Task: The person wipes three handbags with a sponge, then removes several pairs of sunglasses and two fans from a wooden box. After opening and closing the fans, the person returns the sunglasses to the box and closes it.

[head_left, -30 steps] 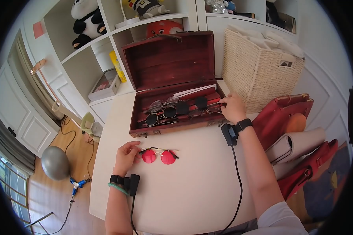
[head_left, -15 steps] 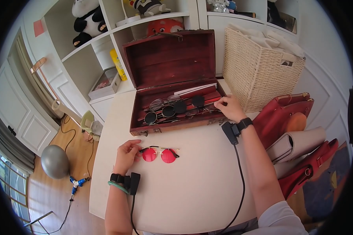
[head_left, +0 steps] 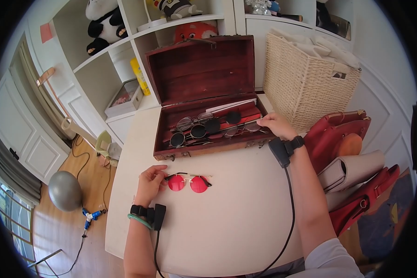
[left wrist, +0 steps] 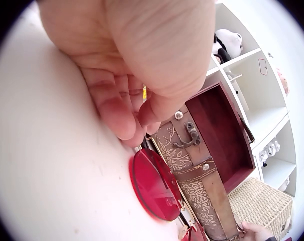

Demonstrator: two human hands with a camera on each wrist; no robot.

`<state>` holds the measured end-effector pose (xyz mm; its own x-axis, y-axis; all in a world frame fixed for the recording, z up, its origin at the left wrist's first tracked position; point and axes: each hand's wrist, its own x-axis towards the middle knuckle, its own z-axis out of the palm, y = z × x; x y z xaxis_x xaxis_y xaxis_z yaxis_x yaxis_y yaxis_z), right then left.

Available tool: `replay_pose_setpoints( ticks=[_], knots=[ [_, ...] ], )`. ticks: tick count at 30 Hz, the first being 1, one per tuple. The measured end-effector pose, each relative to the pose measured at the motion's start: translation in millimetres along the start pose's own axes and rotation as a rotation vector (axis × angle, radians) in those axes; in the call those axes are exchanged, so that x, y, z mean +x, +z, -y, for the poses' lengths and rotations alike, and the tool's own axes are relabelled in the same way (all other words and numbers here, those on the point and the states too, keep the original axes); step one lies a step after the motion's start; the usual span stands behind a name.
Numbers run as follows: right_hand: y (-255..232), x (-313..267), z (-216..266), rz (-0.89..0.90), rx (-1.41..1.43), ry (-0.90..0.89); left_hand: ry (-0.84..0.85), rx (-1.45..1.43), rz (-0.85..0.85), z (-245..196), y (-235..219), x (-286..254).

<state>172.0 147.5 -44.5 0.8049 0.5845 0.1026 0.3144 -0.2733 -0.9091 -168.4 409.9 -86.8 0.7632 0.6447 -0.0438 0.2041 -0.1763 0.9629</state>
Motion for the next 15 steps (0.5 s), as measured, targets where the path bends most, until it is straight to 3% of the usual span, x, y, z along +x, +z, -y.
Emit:
replay_pose_setpoints(
  ticks=[7,10,15],
  knots=[
    [-7,4,1,-0.133,0.16,-0.025,0.005,0.021,0.002,-2,0,-2],
    [-4,-19,34,-0.062,0.137,0.003,0.001,0.032,0.01,-4,0,-3],
    [-1,-24,37,-0.059,0.275,0.027,-0.006,0.028,0.008,-6,1,-4]
  ],
)
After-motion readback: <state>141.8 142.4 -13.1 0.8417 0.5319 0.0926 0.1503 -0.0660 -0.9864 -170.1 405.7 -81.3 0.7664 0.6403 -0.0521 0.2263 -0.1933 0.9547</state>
